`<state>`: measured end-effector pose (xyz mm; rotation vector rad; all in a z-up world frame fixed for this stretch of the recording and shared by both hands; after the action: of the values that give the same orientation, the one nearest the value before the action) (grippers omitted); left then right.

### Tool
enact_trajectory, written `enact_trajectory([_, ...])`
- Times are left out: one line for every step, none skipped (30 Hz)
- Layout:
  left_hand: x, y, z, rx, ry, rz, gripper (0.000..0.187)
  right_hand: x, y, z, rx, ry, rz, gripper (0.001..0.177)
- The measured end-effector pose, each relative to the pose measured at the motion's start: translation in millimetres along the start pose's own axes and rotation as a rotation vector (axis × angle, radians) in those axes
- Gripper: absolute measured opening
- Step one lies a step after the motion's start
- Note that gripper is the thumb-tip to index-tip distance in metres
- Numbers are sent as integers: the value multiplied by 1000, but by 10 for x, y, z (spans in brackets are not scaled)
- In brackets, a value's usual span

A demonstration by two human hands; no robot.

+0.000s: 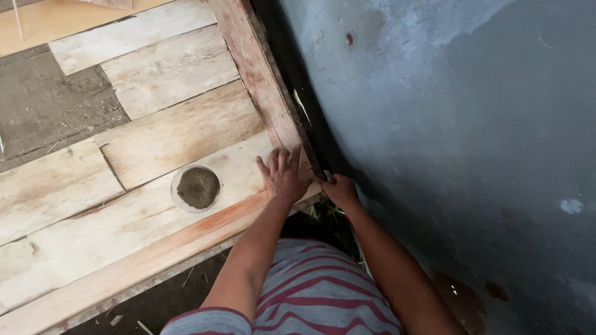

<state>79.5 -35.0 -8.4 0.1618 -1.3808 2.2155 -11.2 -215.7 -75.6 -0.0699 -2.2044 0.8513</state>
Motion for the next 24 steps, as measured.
enact_trajectory([13,12,-5,1,0,-1,96,0,2,13,1,1,0,23])
enact_trajectory([5,0,3,1,13,14,98,-17,-6,18,13,5,3,24])
enact_trajectory([-2,-12,12,1,26,30,101,-32,-15,22,26,8,6,25])
enact_trajectory([-40,10,-34,1,27,30,101,0,-24,22,26,8,6,25])
enact_trajectory([-76,33,-65,13,45,30,93,34,-21,21,50,6,-7,24])
enact_trajectory([-120,44,-108,24,62,31,84,54,-10,5,73,1,-21,25])
enact_trajectory([-201,158,-221,22,61,34,84,-9,26,60,72,-2,-22,25])
enact_trajectory([-262,173,-266,23,123,157,71,-60,54,158,64,25,-23,30])
enact_trajectory([-308,193,-314,24,186,281,59,-112,82,256,56,53,-24,36])
enact_trajectory([-354,245,-351,25,188,280,59,-133,97,308,56,54,-22,36])
enact_trajectory([-395,270,-394,48,187,310,58,-156,114,344,59,39,-21,34])
enact_trajectory([-435,288,-449,70,185,340,57,-182,140,371,61,22,-23,32])
enact_trajectory([-444,279,-448,71,186,340,57,-220,152,401,61,23,-22,32])
enact_trajectory([-452,285,-453,91,182,327,56,-250,164,438,59,23,-19,32])
enact_trajectory([-460,293,-459,112,178,314,55,-282,178,475,56,23,-16,33])
enact_trajectory([-461,302,-434,113,177,311,55,-222,156,414,57,26,-18,33])
enact_trajectory([-471,338,-434,94,142,278,51,-161,137,353,54,33,-23,35])
enact_trajectory([-502,355,-436,74,109,250,46,-123,110,272,50,35,-26,38])
enact_trajectory([-448,305,-421,74,110,251,46,-62,87,215,50,34,-25,38])
enact_trajectory([-411,283,-363,32,147,211,46,-11,40,145,89,30,-6,35])
enact_trajectory([-372,262,-308,-10,184,171,45,40,-7,74,127,26,13,33])
enact_trajectory([-300,207,-310,-11,184,168,45,64,-33,80,125,27,12,33])
enact_trajectory([-226,187,-277,-46,223,132,42,86,-64,70,116,11,17,35])
enact_trajectory([-163,161,-242,-82,264,97,39,99,-101,54,105,-6,26,37])
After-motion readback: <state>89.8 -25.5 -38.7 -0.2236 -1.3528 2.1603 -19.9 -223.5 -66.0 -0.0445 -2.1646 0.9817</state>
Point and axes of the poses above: each hand's wrist, its own x-axis away from the middle knuckle, its own y-axis out of the palm, z = x × y, the point moved 9 cm from there along -x, towards the middle knuckle, and after that the axes turned 9 degrees about x, right-handed, at the moved point
